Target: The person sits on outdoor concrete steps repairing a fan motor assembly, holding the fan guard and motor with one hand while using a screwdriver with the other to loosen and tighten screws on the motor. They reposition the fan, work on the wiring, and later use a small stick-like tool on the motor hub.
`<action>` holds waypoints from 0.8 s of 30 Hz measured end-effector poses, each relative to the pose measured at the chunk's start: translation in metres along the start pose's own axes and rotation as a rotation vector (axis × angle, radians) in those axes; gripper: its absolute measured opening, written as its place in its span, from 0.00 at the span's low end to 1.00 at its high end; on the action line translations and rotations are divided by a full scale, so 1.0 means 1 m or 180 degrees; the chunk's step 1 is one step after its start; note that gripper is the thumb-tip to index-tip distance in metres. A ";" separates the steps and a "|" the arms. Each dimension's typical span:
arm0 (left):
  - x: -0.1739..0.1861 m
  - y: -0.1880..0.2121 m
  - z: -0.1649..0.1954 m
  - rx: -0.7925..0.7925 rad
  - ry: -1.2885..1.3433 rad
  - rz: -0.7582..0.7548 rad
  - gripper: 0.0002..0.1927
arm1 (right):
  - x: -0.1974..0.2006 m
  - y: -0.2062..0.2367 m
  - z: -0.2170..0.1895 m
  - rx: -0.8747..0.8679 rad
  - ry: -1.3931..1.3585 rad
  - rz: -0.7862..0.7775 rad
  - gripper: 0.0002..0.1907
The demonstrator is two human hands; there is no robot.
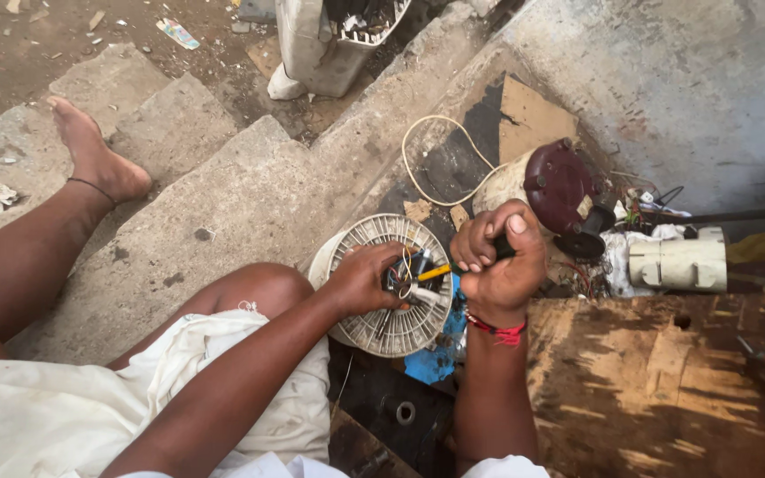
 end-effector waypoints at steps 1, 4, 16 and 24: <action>0.000 0.001 0.000 -0.0028 0.0003 0.0026 0.49 | 0.002 -0.005 0.001 -0.0047 -0.0077 -0.0085 0.13; -0.001 0.003 0.000 -0.0032 0.0035 -0.0001 0.50 | 0.008 -0.012 0.002 -0.0182 -0.0332 -0.0378 0.13; -0.003 -0.001 0.004 0.0186 -0.0099 -0.0161 0.49 | 0.012 -0.021 0.005 -0.0352 -0.0292 -0.0505 0.14; -0.001 -0.005 0.000 0.0056 -0.0040 -0.0024 0.47 | 0.003 -0.004 0.000 0.0062 0.0208 0.0135 0.13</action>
Point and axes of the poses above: each hand's wrist, its own y-axis away from the middle knuckle, its own x-axis out of the back of the hand, z = x × y, the point moved 2 cm from there along -y, towards the middle knuckle, and after that the axes turned 8 degrees about x, right-handed, at the moved point
